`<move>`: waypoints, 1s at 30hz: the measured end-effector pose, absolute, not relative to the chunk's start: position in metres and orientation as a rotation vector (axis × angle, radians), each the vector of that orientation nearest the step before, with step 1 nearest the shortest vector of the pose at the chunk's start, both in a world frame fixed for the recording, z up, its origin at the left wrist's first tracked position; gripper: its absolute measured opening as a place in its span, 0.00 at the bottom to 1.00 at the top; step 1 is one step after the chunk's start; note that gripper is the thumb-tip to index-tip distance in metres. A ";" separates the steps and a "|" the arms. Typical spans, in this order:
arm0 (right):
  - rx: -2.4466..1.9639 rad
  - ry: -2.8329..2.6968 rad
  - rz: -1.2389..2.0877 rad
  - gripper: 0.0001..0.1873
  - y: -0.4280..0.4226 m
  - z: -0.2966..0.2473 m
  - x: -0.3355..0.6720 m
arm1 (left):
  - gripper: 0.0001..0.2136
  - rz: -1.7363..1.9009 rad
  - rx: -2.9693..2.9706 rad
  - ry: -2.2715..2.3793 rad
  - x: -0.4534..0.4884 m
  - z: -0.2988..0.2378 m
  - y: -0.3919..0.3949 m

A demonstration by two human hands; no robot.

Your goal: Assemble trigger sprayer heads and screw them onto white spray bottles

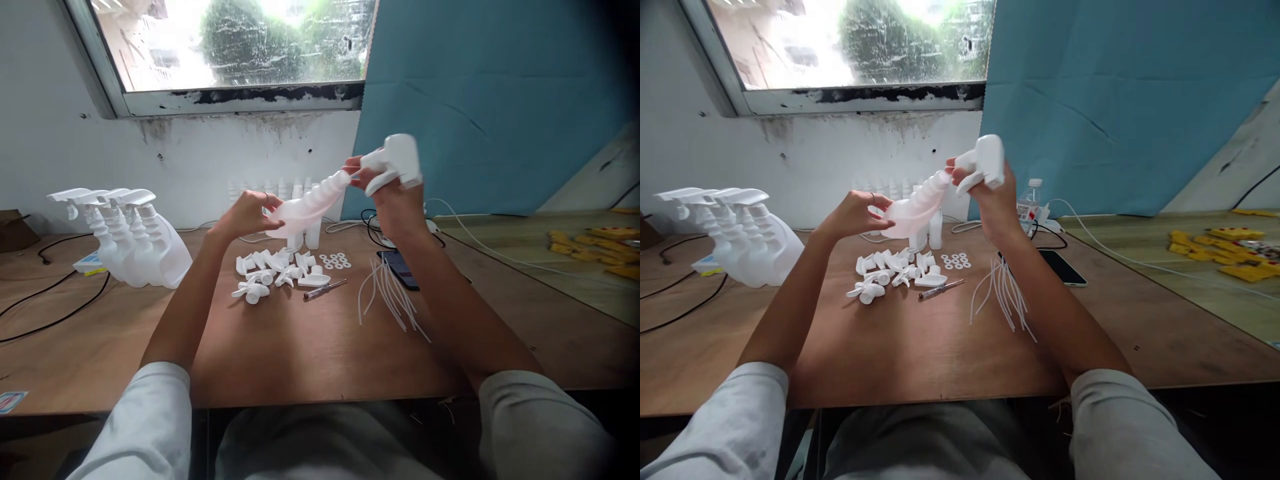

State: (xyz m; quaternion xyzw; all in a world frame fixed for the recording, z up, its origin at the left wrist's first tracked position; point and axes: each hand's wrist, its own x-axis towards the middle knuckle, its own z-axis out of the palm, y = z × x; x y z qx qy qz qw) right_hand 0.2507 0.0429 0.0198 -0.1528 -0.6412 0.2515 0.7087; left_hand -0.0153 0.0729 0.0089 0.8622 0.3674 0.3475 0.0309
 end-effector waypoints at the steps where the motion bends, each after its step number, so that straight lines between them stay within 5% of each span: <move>1: -0.348 -1.448 0.580 0.16 0.043 0.018 0.248 | 0.17 1.015 2.658 1.113 -0.010 0.011 0.065; 10: -0.342 -1.396 0.969 0.15 0.028 0.001 0.220 | 0.17 0.388 2.615 0.840 0.011 0.028 0.017; 17: -0.384 -1.446 0.945 0.15 -0.004 -0.023 0.185 | 0.21 1.286 2.606 0.792 0.014 0.045 -0.026; 21: -0.423 -1.507 0.847 0.13 -0.012 -0.036 0.174 | 0.27 1.253 2.715 0.866 0.018 0.046 -0.045; 30: -0.338 -1.573 1.097 0.14 -0.015 -0.046 0.173 | 0.10 1.296 2.694 0.930 0.014 0.046 -0.032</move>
